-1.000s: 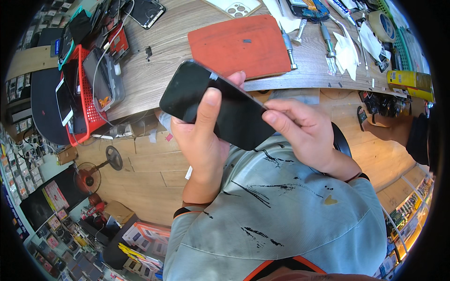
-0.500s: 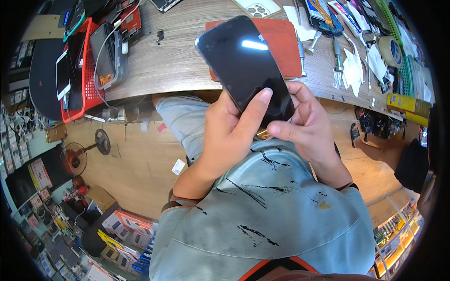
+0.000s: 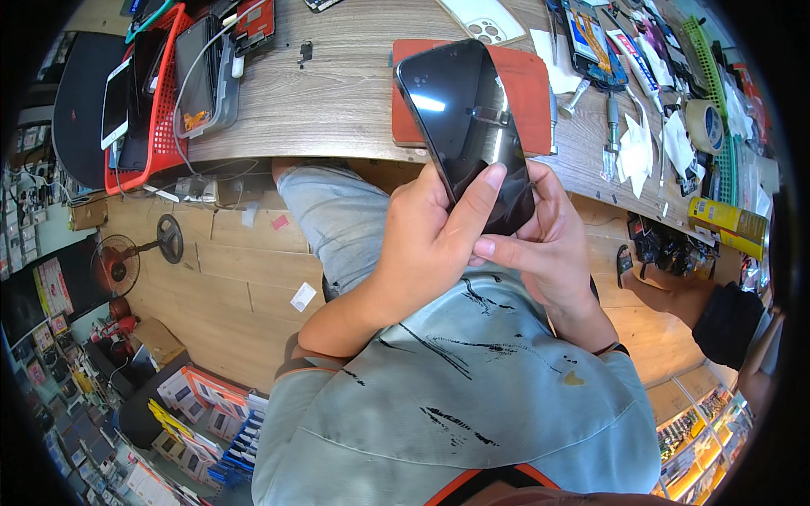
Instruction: The person uses a screwdriver to remove screws from the back of a disassembled smartphone, then reassembles the device and tests the screen by powering it on and interacting with the display.
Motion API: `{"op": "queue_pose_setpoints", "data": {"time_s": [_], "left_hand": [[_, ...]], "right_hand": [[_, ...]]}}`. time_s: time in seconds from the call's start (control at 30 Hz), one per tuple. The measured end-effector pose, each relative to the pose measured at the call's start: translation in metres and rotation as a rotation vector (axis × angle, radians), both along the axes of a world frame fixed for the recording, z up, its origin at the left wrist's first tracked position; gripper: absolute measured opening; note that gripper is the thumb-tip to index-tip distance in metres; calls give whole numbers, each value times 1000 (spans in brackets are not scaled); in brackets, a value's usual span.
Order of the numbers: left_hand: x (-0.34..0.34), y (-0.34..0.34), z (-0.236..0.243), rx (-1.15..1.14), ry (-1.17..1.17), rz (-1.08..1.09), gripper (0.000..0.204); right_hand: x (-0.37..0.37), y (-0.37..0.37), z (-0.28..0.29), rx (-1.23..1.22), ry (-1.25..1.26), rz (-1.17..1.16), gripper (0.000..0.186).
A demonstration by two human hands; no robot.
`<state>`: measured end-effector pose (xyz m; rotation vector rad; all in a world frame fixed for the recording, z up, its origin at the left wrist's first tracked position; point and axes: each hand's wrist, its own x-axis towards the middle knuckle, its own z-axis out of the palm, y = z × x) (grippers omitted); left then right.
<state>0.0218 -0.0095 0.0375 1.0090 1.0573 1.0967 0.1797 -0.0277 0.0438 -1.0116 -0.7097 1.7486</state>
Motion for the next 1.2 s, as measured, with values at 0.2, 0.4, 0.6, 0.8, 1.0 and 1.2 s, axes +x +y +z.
{"op": "queue_pose_setpoints", "data": {"time_s": [0.2, 0.4, 0.6, 0.8, 1.0, 1.2], "left_hand": [[-3, 4, 1, 55, -38, 79, 26], [-7, 7, 5, 99, -8, 164, 29], [-10, 10, 13, 65, -10, 206, 32], [-12, 21, 9, 6, -112, 212, 29], [-10, 22, 8, -20, -145, 158, 25], [-13, 26, 4, -132, -280, 135, 22]], "right_hand": [[-2, -2, -6, 15, 55, 43, 71], [-2, -5, -13, 43, 124, 121, 64], [1, -2, -12, -13, 209, 114, 37], [-8, 4, -5, -28, 146, 54, 34], [-12, 8, -1, -43, 178, 21, 35], [-11, 9, -1, -54, 112, 46, 37]]}}
